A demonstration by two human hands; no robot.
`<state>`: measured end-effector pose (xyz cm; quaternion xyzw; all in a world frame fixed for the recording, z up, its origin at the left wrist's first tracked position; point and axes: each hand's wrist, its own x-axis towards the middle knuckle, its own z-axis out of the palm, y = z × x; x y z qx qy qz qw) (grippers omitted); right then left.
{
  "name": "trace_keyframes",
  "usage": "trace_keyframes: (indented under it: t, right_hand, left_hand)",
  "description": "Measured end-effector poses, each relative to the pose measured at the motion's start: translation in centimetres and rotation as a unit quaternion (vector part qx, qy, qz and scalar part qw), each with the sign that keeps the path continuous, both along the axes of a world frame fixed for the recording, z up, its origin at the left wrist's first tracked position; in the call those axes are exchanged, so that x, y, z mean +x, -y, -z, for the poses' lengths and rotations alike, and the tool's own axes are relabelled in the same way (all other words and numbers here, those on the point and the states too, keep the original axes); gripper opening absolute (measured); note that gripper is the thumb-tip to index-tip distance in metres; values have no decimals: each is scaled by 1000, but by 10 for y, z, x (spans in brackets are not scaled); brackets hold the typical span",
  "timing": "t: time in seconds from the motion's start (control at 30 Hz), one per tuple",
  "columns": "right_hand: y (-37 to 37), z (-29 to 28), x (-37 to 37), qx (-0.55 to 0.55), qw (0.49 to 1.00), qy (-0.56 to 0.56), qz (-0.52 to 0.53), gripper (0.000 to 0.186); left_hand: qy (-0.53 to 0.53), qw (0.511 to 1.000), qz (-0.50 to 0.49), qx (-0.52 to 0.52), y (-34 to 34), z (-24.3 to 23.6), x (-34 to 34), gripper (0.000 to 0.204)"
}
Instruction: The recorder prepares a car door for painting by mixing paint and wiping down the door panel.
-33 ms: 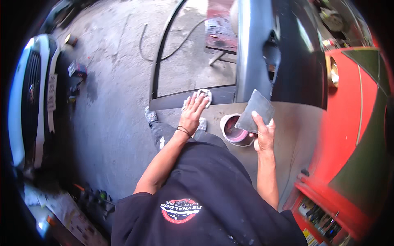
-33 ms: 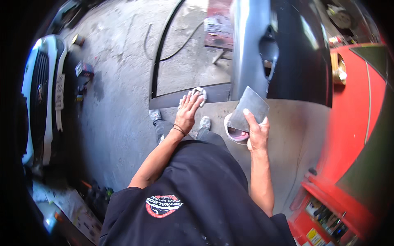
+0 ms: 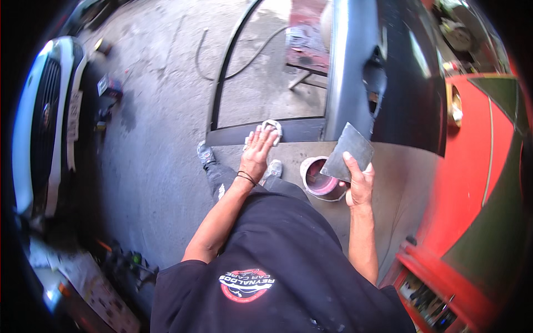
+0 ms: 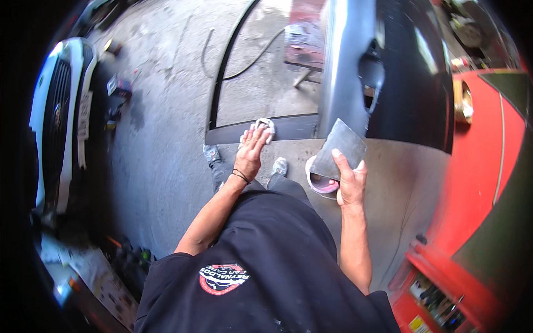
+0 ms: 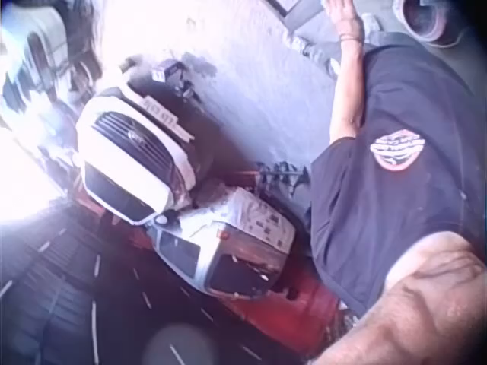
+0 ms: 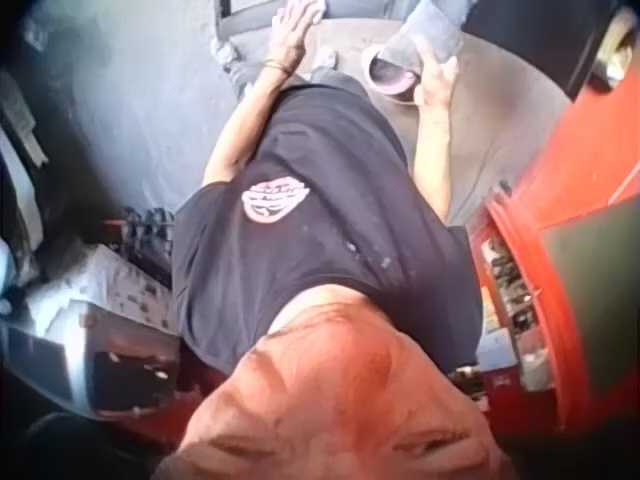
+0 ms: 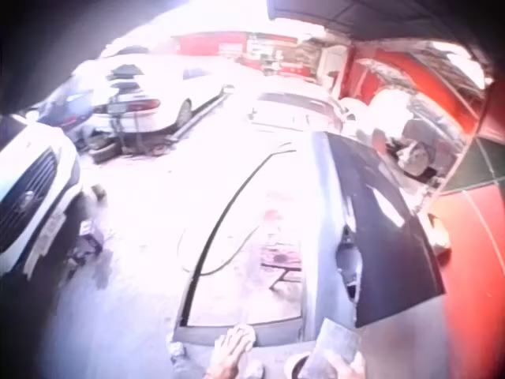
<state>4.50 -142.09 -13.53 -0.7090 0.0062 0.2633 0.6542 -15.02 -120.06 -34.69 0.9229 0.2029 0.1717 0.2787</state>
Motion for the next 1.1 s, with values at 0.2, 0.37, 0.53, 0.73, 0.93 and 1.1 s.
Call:
trace_keyframes:
  t: [0.2,0.37,0.53,0.73,0.93,1.1]
  right_hand:
    - [-38,27,0,-8,988,-45,-151,29]
    - [-128,37,-47,-122,905,173,-369,38]
    - [-230,30,-127,36,763,343,-547,63]
    - [-336,24,-202,86,606,533,-583,62]
    - [-445,21,-245,20,555,572,-604,54]
    - [-495,-4,-240,-107,617,533,-569,64]
  left_hand:
    - [26,966,-236,-100,-51,36,-79,70]
    - [155,689,-326,-629,-88,4,-140,54]
    - [450,428,-156,-768,-85,-64,-187,55]
    - [495,273,-90,-820,-147,-107,-258,55]
    - [397,352,-91,-842,-255,-148,-357,62]
    - [323,328,-52,-886,-344,-190,-411,67]
